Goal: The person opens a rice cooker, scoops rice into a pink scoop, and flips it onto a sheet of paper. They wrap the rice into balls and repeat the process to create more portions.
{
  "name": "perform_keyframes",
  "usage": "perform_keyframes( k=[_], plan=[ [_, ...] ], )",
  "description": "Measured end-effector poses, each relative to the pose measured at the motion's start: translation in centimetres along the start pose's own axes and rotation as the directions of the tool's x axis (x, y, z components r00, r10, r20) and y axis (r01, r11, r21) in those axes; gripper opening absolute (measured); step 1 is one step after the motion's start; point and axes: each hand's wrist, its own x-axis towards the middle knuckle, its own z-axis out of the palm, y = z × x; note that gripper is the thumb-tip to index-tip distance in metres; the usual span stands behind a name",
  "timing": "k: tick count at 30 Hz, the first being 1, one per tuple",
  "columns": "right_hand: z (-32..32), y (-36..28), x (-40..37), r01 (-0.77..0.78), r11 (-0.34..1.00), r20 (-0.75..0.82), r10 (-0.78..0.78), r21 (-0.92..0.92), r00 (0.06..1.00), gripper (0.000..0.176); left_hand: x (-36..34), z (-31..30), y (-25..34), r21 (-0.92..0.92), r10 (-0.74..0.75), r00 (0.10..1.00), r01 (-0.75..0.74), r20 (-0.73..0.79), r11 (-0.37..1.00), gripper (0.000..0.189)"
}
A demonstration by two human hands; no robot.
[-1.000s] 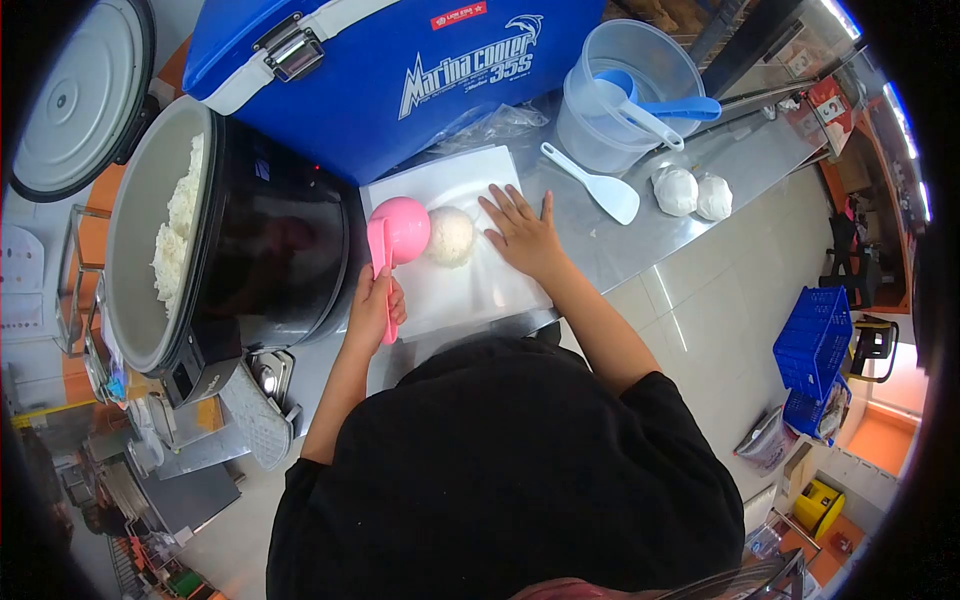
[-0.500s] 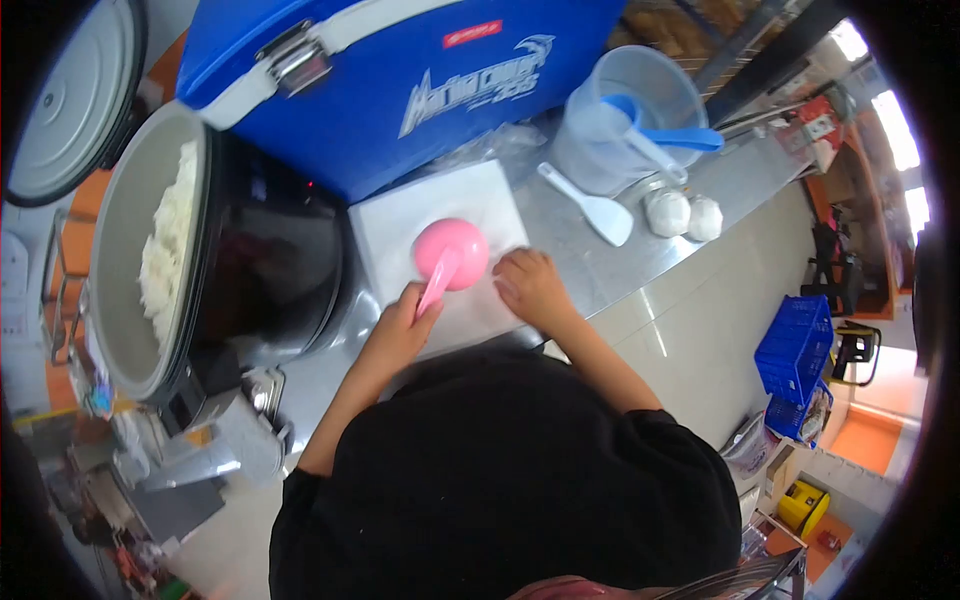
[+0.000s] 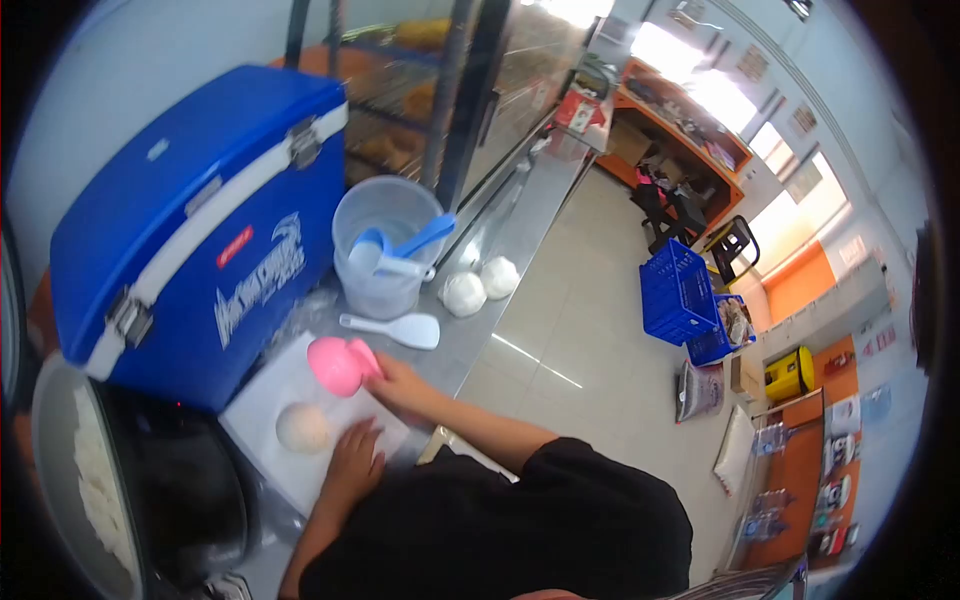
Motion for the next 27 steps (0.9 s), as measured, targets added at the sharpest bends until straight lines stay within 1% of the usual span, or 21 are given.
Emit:
perform_keyframes(
  k=[1,2,3,4,5,7,9,10,12,13,14,15,17,20,23,25,27],
  plan=[
    [0.0,1.5,0.4,0.110,0.984,-0.025,-0.114,-0.138,0.993,0.054,0.2,0.6,0.2,0.210,-0.070,0.997,0.060,0.041,0.976,0.053],
    [-0.4,1.3,0.6,0.234,0.953,-0.034,-0.245,-0.192,0.969,0.063,0.7,1.1,0.0,0.301,-0.100,0.991,0.070,0.086,0.951,0.061],
    [-0.8,-0.6,0.2,0.061,0.978,0.054,-0.051,-0.201,0.997,0.064,0.5,2.1,-0.9,0.300,-0.102,0.989,0.066,0.106,0.952,0.065],
    [-0.7,-0.6,0.3,0.103,0.971,0.115,-0.079,-0.216,0.990,0.064,-0.3,2.5,-0.6,0.321,-0.104,0.985,0.055,0.136,0.945,0.065],
    [-0.3,1.1,0.6,0.304,0.912,0.145,-0.273,-0.275,0.951,0.061,-0.7,2.9,-0.4,0.346,-0.099,0.982,0.036,0.164,0.937,0.065],
    [0.3,-0.2,0.4,0.481,0.786,0.282,-0.396,-0.388,0.874,0.058,-2.4,4.1,-0.9,0.305,-0.013,0.995,-0.017,0.096,0.952,0.065],
    [0.7,0.3,1.1,0.631,0.607,0.485,-0.414,-0.483,0.770,0.054,-3.1,4.3,-0.4,0.365,0.029,0.997,-0.053,0.069,0.930,0.063],
    [1.4,0.0,1.3,0.728,0.482,0.547,-0.481,-0.487,0.685,0.061,-3.3,4.6,-0.3,0.337,-0.001,0.999,-0.015,0.045,0.941,0.063],
    [2.3,0.2,2.3,0.833,0.348,0.726,-0.414,-0.431,0.549,0.066,-3.4,5.4,-0.5,0.280,-0.033,0.999,0.034,-0.006,0.959,0.063],
    [2.8,0.5,3.1,0.875,0.284,0.798,-0.367,-0.392,0.477,0.069,-3.3,5.5,-0.8,0.308,-0.045,0.999,0.043,0.002,0.950,0.063],
    [3.3,0.7,3.8,0.913,0.227,0.833,-0.378,-0.340,0.404,0.072,-3.1,5.3,-0.6,0.339,-0.051,0.999,0.045,0.007,0.940,0.063],
    [3.9,0.9,4.3,0.922,0.183,0.827,-0.408,-0.340,0.386,0.072,-3.1,5.2,-0.5,0.368,-0.055,0.998,0.047,0.012,0.929,0.063],
    [5.0,1.1,4.8,0.934,0.092,0.815,-0.464,-0.345,0.347,0.071,-3.2,5.6,-0.5,0.346,-0.063,0.998,0.060,-0.004,0.936,0.064],
    [6.1,0.5,5.1,0.837,0.127,0.796,-0.261,-0.532,0.546,0.068,-3.4,6.1,-0.7,0.352,-0.063,0.998,0.067,-0.021,0.934,0.064],
    [7.3,-0.5,5.0,0.769,0.184,0.746,-0.189,-0.612,0.639,0.061,-3.5,6.5,-0.8,0.372,-0.056,0.998,0.065,-0.035,0.926,0.066],
    [7.9,-1.2,5.1,0.741,0.249,0.740,-0.115,-0.624,0.662,0.057,-3.5,6.8,-1.0,0.374,-0.044,0.998,0.058,-0.045,0.926,0.066],
    [8.3,-1.5,5.1,0.719,0.301,0.742,-0.049,-0.627,0.668,0.055,-3.4,6.4,-1.1,0.318,-0.014,0.995,0.046,-0.100,0.947,0.060]
  ],
)
